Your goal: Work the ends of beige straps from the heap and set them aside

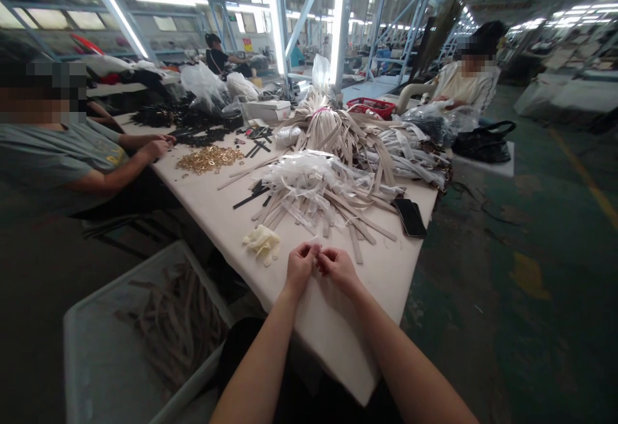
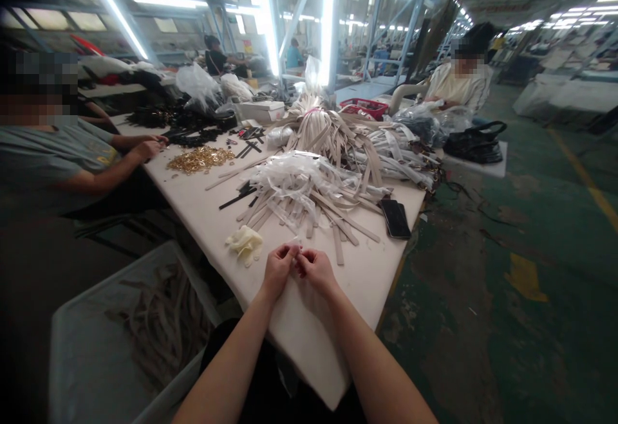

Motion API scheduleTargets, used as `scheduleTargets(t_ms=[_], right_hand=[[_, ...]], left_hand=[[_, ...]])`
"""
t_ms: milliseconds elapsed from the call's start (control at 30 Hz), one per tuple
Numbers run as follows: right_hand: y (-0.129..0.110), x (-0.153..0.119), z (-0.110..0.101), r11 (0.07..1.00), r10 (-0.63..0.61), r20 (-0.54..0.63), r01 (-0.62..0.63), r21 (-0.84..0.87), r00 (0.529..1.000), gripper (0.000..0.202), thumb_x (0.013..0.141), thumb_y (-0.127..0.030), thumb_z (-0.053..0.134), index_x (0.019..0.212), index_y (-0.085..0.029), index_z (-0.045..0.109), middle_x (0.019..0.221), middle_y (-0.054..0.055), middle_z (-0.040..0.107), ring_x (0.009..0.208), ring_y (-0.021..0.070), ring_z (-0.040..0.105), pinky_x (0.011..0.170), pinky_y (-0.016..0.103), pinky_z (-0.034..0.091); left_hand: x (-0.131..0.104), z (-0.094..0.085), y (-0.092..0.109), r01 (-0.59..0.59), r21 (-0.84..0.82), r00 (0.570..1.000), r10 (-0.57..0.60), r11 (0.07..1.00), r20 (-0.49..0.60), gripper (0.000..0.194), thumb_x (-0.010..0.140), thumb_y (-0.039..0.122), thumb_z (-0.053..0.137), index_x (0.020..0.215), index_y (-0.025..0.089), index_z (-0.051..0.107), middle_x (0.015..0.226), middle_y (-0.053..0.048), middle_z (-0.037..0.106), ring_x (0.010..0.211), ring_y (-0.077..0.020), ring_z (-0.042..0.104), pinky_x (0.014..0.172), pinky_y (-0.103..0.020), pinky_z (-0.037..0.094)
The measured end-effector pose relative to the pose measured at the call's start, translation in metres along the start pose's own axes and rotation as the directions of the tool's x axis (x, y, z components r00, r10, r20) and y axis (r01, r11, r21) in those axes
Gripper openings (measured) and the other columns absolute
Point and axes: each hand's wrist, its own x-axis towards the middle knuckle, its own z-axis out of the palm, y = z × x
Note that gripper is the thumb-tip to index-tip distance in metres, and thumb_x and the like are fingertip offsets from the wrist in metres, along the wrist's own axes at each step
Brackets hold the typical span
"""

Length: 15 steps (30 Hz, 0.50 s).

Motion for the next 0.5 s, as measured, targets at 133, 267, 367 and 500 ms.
scheduleTargets(t_ms=[133, 267, 367, 500], right_hand=[[0.0056, 0.002, 0.0011, 0.999, -0.008, -0.075, 0.011, 0.045, 0.997, 0.044, 0.08, -0.06, 0.066, 0.075, -0.016, 0.063, 0.058, 0.001, 0.063, 0.046, 0.0125, 0.054, 0.042, 0.023, 0.043], [0.0058, 0.0051, 0.0006, 0.999, -0.009, -0.094, 0.012, 0.03, 0.996, 0.046, 0.08, -0.061, 0.065, 0.074, -0.016, 0.062, 0.059, 0.001, 0.063, 0.046, 0.0122, 0.054, 0.041, 0.023, 0.043], [0.0053, 0.0048, 0.001, 1.0, -0.009, -0.125, 0.01, 0.009, 0.992, 0.043, 0.075, -0.058, 0.071, 0.076, -0.015, 0.064, 0.061, 0.002, 0.065, 0.047, 0.0128, 0.056, 0.044, 0.024, 0.046], [0.0036, 0.0018, -0.0005, 1.0, -0.027, -0.092, 0.027, 0.001, 0.995, 0.041, 0.075, -0.056, 0.072, 0.075, -0.016, 0.064, 0.056, 0.0, 0.063, 0.045, 0.0124, 0.054, 0.043, 0.023, 0.044]], left_hand=[[0.0007, 0.0004, -0.0016, -0.012, 0.025, 0.999, 0.011, 1.0, 0.048, 0.02, 0.077, 0.037, 0.074, 0.081, 0.018, 0.07, 0.079, -0.004, 0.069, 0.074, -0.0168, 0.063, 0.071, -0.025, 0.049], [0.0023, 0.0005, -0.0047, -0.018, 0.062, 1.0, 0.017, 0.998, 0.023, 0.021, 0.079, 0.039, 0.072, 0.078, 0.019, 0.065, 0.073, -0.004, 0.066, 0.067, -0.0159, 0.061, 0.066, -0.025, 0.049], [0.004, -0.0004, -0.0065, -0.021, 0.072, 1.0, 0.023, 0.997, -0.016, 0.022, 0.079, 0.039, 0.072, 0.083, 0.019, 0.064, 0.068, -0.001, 0.063, 0.06, -0.014, 0.057, 0.058, -0.023, 0.046], [0.0058, -0.0041, -0.0073, 0.0, 0.07, 0.997, -0.005, 0.998, 0.072, 0.026, 0.08, 0.043, 0.071, 0.083, 0.017, 0.067, 0.064, 0.0, 0.06, 0.053, -0.0115, 0.051, 0.05, -0.022, 0.039]])
